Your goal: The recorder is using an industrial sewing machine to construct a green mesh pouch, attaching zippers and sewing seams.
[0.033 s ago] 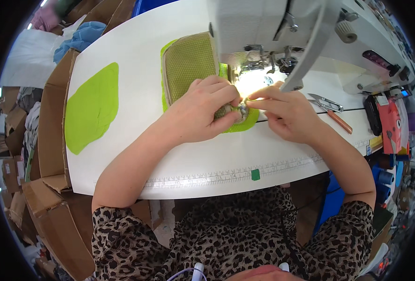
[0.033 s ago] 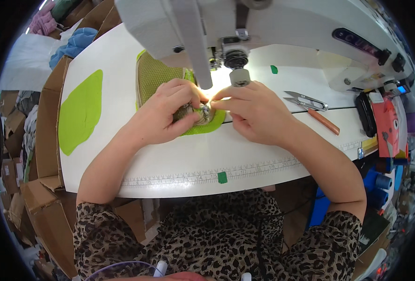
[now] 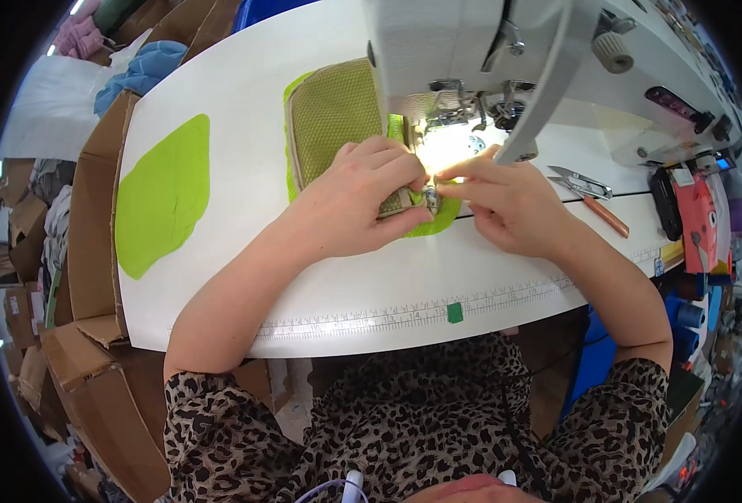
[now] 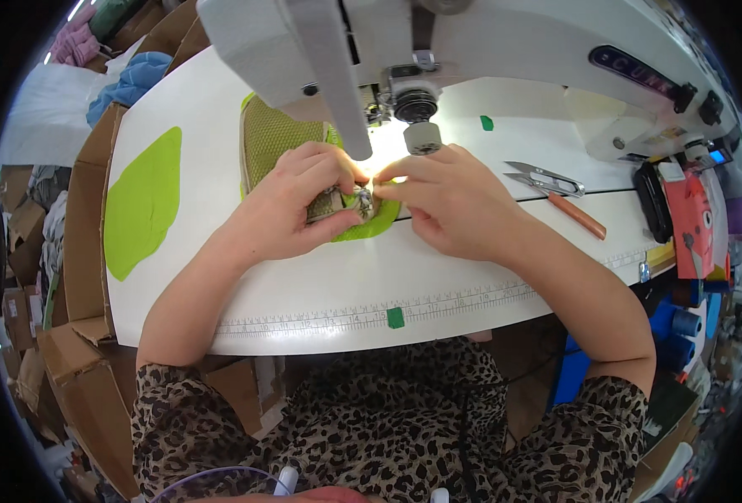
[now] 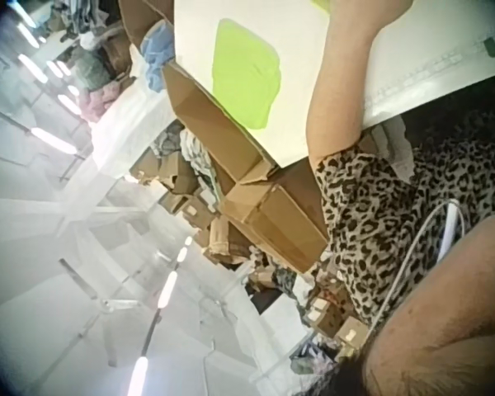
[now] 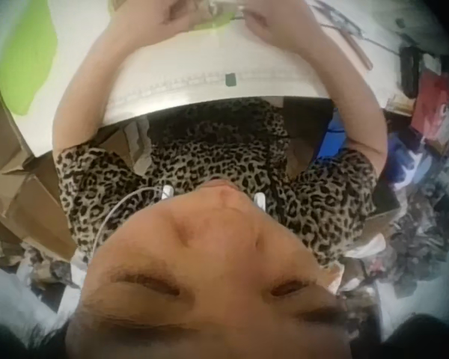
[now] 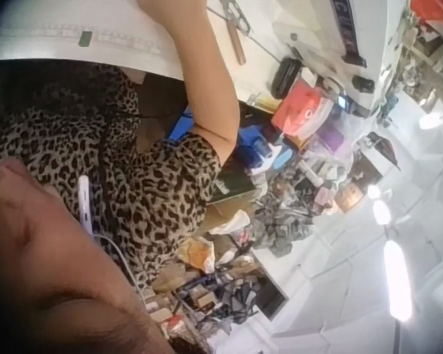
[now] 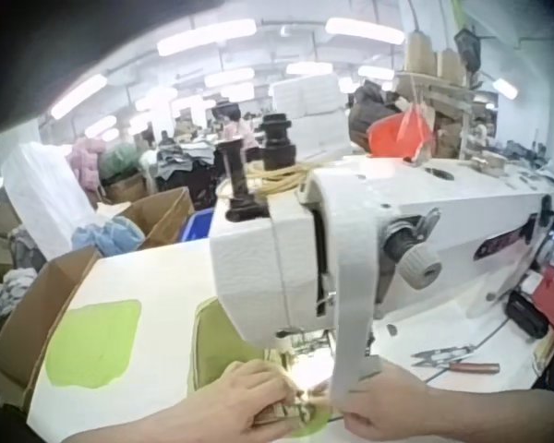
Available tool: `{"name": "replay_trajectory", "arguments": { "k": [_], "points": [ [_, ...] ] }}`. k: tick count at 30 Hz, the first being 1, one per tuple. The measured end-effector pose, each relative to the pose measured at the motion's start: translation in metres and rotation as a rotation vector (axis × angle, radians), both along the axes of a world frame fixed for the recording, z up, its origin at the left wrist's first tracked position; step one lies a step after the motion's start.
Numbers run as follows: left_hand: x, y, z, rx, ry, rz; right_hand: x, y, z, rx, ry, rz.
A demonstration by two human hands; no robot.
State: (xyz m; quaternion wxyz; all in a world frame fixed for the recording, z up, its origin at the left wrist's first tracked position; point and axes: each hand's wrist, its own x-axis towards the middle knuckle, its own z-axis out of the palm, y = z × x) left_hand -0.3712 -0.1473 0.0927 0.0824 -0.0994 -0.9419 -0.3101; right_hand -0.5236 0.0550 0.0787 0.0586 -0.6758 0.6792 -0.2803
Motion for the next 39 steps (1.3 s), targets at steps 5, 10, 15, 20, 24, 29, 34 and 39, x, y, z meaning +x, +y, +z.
{"name": "replay_trajectory", "arguments": {
  "k": [5, 10, 15, 20, 24, 29, 34, 39],
  "points": [
    [0.001, 0.003, 0.002, -0.141, 0.030, -0.014, 0.004, 0.003, 0.000, 0.006, 0.194, 0.018],
    [0.002, -0.002, 0.003, -0.131, 0.002, -0.047, 0.006, 0.004, 0.002, 0.007, 0.210, 0.012],
    [0.008, -0.006, 0.002, -0.139, 0.021, -0.053, 0.006, 0.003, 0.002, 0.004, 0.220, 0.023],
    [0.011, -0.007, -0.001, -0.133, 0.048, -0.049, 0.018, 0.002, 0.009, 0.039, 0.283, -0.025],
    [0.010, -0.005, -0.003, -0.152, 0.068, -0.024, 0.017, 0.002, 0.005, 0.025, 0.234, -0.028],
    [0.000, -0.008, -0.006, -0.124, 0.098, -0.019, 0.014, -0.001, 0.004, 0.006, 0.228, -0.060],
    [-0.010, -0.009, -0.013, -0.138, 0.133, 0.002, 0.005, -0.001, -0.002, 0.049, 0.226, -0.083],
    [-0.016, -0.017, -0.010, -0.154, 0.125, 0.016, 0.006, -0.004, -0.003, 0.034, 0.222, -0.107]
  ]
}}
